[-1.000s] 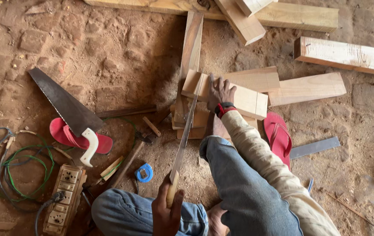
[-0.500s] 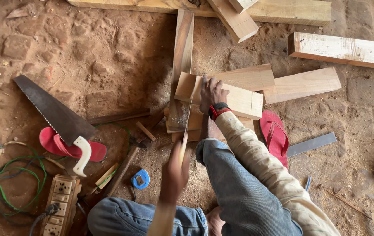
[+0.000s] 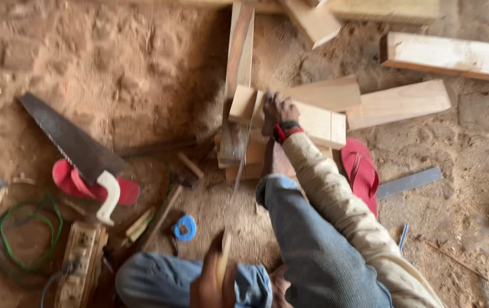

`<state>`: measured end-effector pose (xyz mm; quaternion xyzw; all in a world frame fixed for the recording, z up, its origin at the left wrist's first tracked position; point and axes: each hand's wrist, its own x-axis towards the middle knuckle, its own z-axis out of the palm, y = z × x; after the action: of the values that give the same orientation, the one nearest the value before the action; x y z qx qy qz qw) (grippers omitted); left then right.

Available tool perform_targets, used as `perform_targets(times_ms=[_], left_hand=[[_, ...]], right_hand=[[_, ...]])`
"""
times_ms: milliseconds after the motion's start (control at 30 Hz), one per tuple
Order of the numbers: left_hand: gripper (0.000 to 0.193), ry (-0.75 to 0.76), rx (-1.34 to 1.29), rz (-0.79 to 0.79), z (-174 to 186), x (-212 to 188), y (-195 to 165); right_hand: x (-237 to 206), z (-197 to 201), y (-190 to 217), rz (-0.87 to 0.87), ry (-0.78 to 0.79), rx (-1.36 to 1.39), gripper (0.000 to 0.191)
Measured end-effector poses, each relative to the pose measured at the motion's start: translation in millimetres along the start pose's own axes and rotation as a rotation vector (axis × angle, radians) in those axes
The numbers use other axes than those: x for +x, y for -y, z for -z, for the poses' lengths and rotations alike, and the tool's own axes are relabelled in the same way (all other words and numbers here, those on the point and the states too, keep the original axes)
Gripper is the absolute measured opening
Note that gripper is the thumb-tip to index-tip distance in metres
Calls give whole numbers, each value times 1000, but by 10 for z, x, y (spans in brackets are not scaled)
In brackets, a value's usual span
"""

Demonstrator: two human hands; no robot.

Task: The person sits on the floor and uses a hand saw to cut a small wooden block placed on a larger support piece. They repeatedly saw through the wood, creating sawdust, and occasionally adjust the position of the block.

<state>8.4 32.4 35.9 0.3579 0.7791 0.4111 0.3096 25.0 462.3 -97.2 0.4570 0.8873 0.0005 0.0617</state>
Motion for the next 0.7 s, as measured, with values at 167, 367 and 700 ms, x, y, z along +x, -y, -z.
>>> perform_targets(times_ms=[167, 367, 700], left_hand=[[50, -39, 22, -228, -10, 207, -84], [41, -227, -74, -635, -695, 2021, -516], [54, 76, 12, 116, -250, 654, -75]], right_hand=[[-22, 197, -44, 22, 88, 70, 98], [-65, 262, -35, 35, 97, 61, 100], [-26, 151, -11, 37, -10, 7, 105]])
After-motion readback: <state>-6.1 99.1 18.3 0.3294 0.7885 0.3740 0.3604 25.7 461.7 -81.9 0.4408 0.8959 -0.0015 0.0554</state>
